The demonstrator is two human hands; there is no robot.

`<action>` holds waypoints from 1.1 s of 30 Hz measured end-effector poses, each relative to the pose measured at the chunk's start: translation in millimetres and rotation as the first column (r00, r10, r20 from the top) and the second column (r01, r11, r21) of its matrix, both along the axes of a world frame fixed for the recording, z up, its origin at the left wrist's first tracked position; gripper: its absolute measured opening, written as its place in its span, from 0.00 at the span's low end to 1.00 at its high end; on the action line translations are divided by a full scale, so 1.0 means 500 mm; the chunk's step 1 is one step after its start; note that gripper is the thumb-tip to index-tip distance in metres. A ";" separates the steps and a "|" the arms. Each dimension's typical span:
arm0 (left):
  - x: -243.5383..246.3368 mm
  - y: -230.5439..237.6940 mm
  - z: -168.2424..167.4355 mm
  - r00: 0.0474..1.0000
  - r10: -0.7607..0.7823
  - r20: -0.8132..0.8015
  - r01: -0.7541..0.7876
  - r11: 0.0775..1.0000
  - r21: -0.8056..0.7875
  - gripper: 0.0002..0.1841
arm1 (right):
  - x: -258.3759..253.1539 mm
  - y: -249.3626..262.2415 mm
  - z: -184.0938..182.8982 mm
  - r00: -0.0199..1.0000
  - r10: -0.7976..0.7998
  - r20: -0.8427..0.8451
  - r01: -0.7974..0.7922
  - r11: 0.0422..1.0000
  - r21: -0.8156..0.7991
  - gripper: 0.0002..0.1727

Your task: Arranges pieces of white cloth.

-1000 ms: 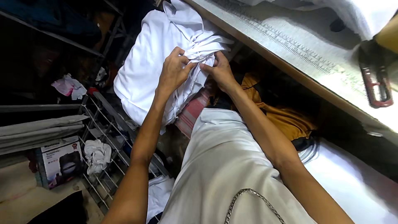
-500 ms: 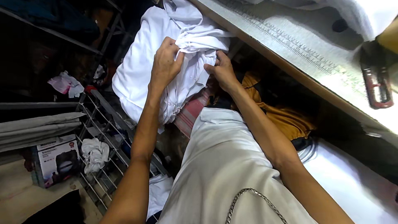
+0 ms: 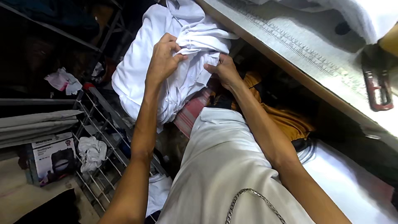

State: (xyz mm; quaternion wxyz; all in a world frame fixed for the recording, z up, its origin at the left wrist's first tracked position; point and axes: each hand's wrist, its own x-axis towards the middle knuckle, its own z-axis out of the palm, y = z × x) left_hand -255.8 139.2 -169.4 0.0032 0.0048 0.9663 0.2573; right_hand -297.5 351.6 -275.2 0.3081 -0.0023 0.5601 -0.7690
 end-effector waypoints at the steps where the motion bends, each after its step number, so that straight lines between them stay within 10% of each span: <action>1: 0.003 0.012 -0.001 1.000 -0.008 0.015 0.008 1.000 0.001 0.15 | -0.003 -0.006 0.004 0.999 -0.008 -0.039 0.007 0.999 -0.046 0.20; 4: 0.014 0.047 -0.008 0.995 -0.007 0.097 0.012 0.999 -0.046 0.27 | -0.011 -0.028 0.024 0.993 -0.047 -0.109 0.037 0.995 -0.095 0.14; 11: -0.003 0.003 0.022 1.000 -0.030 -0.008 0.028 0.992 -0.126 0.13 | -0.027 -0.021 0.039 0.999 -0.036 0.020 0.036 0.999 0.023 0.11; 16: 0.023 0.055 0.022 0.979 -0.191 -0.070 0.189 0.982 -0.030 0.17 | -0.059 -0.020 0.089 0.938 0.225 0.262 -0.117 0.921 -0.373 0.39; 18: 0.056 0.093 -0.012 0.965 -0.240 -0.103 0.236 0.970 -0.048 0.31 | -0.071 -0.045 0.107 0.946 0.227 0.232 -0.164 0.951 -0.262 0.39; 22: 0.166 0.120 -0.088 0.927 0.049 -0.371 -0.153 0.954 -0.256 0.49 | -0.067 -0.111 0.119 0.993 0.009 0.121 -0.026 0.990 0.139 0.13; 27: 0.324 0.074 -0.166 0.781 0.526 -0.337 -0.623 0.696 -0.357 0.60 | -0.060 -0.144 0.187 0.997 -0.039 -0.070 0.051 0.983 0.175 0.13; 33: 0.399 0.046 -0.147 0.773 0.586 -0.243 -0.634 0.699 -0.332 0.54 | -0.074 -0.177 0.235 0.972 -0.004 -0.235 0.021 0.997 0.071 0.09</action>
